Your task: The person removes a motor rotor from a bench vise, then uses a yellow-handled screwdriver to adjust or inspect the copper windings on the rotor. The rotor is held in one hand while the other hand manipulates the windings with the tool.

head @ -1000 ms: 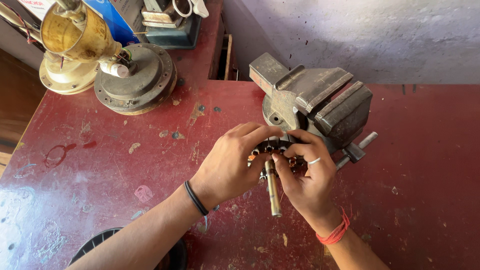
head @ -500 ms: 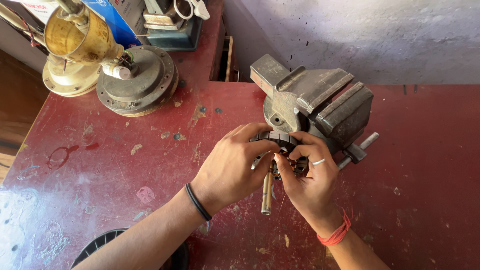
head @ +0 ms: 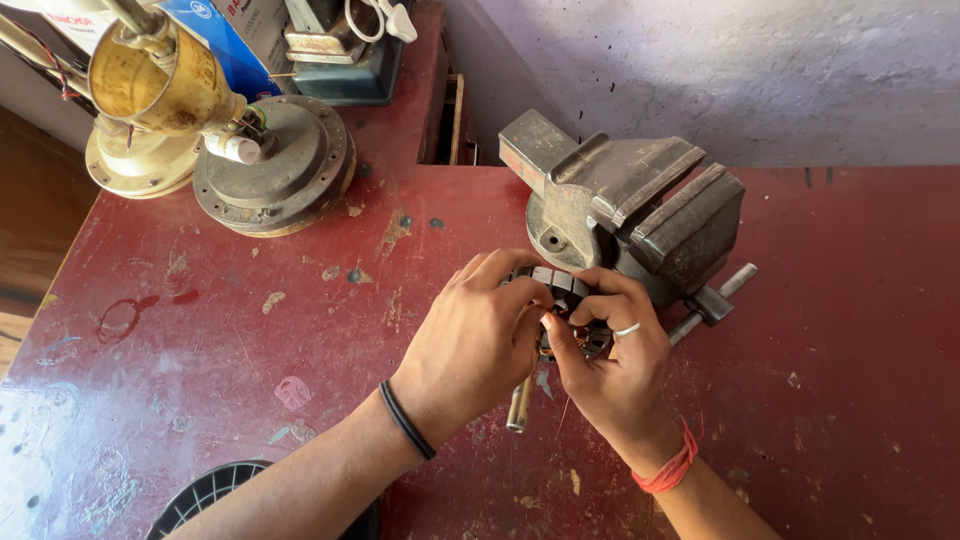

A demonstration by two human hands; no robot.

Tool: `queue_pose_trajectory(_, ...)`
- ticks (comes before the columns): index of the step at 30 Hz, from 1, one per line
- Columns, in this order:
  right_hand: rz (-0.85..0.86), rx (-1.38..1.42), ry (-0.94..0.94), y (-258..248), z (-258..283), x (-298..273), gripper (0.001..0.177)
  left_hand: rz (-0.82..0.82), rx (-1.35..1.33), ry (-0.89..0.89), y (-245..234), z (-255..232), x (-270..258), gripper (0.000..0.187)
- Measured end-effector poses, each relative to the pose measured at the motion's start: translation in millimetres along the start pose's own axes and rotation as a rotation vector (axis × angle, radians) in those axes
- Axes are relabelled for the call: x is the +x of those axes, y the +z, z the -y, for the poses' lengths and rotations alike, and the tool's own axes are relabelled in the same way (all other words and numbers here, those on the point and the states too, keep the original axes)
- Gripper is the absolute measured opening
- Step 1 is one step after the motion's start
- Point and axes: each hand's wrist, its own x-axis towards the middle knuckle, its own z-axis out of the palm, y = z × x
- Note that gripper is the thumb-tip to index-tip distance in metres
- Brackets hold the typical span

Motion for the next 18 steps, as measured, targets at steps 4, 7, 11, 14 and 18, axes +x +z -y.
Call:
queue_pose_trajectory(4, 0.002, -0.003, 0.037, 0.7, -1.3, -0.9, 0.023, 0.0, 0.021, 0.002, 0.3, 0.7, 0.4, 0.009)
queue_pose_trajectory(7, 0.006, 0.028, 0.009, 0.0, -3.1, -2.1, 0.023, 0.006, 0.0, 0.006, -0.7, 2.3, 0.3, 0.009)
queue_pose_trajectory(11, 0.023, 0.037, 0.021, -0.2, -3.8, -2.1, 0.023, 0.008, -0.018, -0.004, -0.9, 4.0, 0.5, 0.01)
queue_pose_trajectory(14, 0.019, 0.042, -0.003, -0.5, -3.8, -1.8, 0.023, 0.001, -0.026, -0.003, 0.1, 4.3, 0.6, 0.009)
queue_pose_trajectory(18, 0.009, 0.069, -0.012, 0.6, -3.6, -1.6, 0.023, 0.015, -0.032, 0.004, -1.1, 5.5, 0.9, 0.008)
